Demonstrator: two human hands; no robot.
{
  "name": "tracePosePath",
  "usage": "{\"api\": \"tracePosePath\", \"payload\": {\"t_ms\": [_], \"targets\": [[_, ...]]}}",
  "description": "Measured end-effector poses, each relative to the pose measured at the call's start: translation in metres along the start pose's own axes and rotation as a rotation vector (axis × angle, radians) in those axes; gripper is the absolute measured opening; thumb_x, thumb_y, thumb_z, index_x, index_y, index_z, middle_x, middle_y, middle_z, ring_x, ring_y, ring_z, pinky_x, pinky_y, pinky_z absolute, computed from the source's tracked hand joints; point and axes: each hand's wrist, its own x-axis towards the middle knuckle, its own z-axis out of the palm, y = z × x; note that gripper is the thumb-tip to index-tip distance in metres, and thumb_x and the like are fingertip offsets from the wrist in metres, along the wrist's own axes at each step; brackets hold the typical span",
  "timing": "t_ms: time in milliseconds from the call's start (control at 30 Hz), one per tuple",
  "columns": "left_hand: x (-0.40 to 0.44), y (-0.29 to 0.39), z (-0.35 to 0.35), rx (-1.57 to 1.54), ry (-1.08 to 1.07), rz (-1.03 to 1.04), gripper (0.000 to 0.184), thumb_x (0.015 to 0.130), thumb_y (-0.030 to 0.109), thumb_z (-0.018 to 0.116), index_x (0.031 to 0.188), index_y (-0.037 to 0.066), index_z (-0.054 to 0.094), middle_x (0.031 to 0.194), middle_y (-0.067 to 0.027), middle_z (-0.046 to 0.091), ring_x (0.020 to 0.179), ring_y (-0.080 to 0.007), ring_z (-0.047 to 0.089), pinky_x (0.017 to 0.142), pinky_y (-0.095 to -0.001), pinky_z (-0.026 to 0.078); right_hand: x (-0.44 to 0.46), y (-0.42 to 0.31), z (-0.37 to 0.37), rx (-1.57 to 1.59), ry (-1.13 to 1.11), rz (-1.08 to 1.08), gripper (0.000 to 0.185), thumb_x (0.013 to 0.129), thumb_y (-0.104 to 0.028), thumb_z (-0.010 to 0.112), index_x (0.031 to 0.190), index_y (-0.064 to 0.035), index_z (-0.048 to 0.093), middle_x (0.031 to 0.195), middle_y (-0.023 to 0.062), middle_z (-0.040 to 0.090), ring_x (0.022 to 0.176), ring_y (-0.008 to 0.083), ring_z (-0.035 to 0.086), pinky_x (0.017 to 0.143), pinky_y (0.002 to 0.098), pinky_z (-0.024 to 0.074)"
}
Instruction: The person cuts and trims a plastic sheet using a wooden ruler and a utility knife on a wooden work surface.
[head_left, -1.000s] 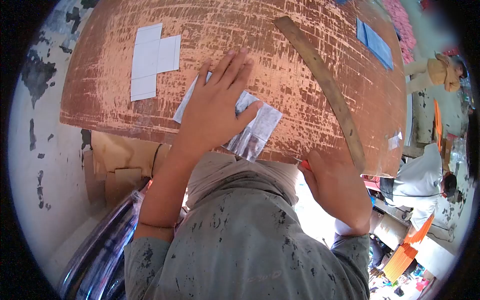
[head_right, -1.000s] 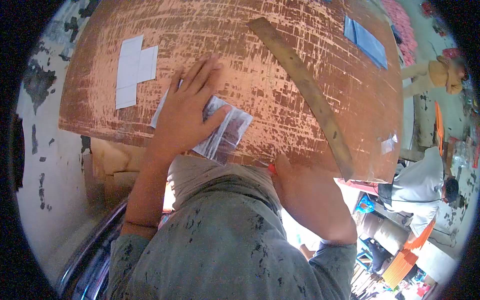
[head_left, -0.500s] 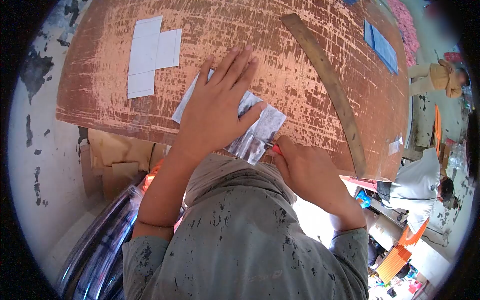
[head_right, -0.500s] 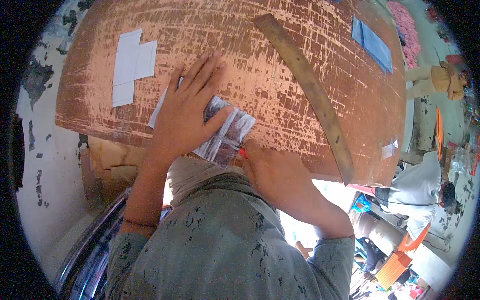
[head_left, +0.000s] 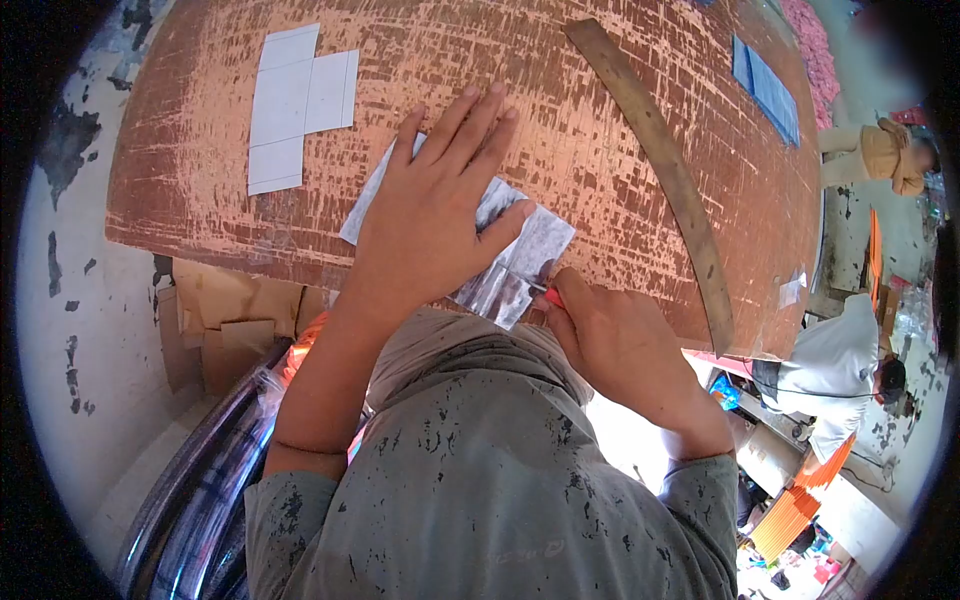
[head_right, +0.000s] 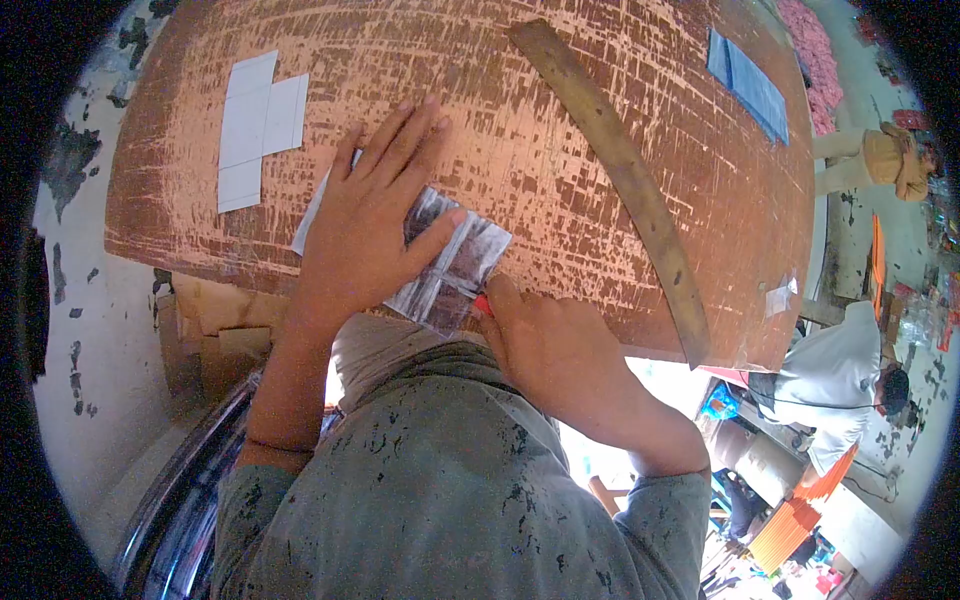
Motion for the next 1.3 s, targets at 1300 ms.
{"api": "tracePosePath", "payload": {"t_ms": [1300], "targets": [[-0.005,-0.022,-0.006,0.111,0.014,-0.034,0.079,0.103,0.051,0.064,0.166,0.006,0.047,0.179,-0.0118,0.036,0.164,-0.0314,0.034,0.135,-0.0594,0.021,-0.019,0.016,-0.005,-0.066,-0.057,0.054,0.029,0.113,-0.031,0.058,0.110,-0.0022,0.058,0.074,0.0241,0.071,0.071,0.0487,0.071,0.066,0.0603,0.0531]]}}
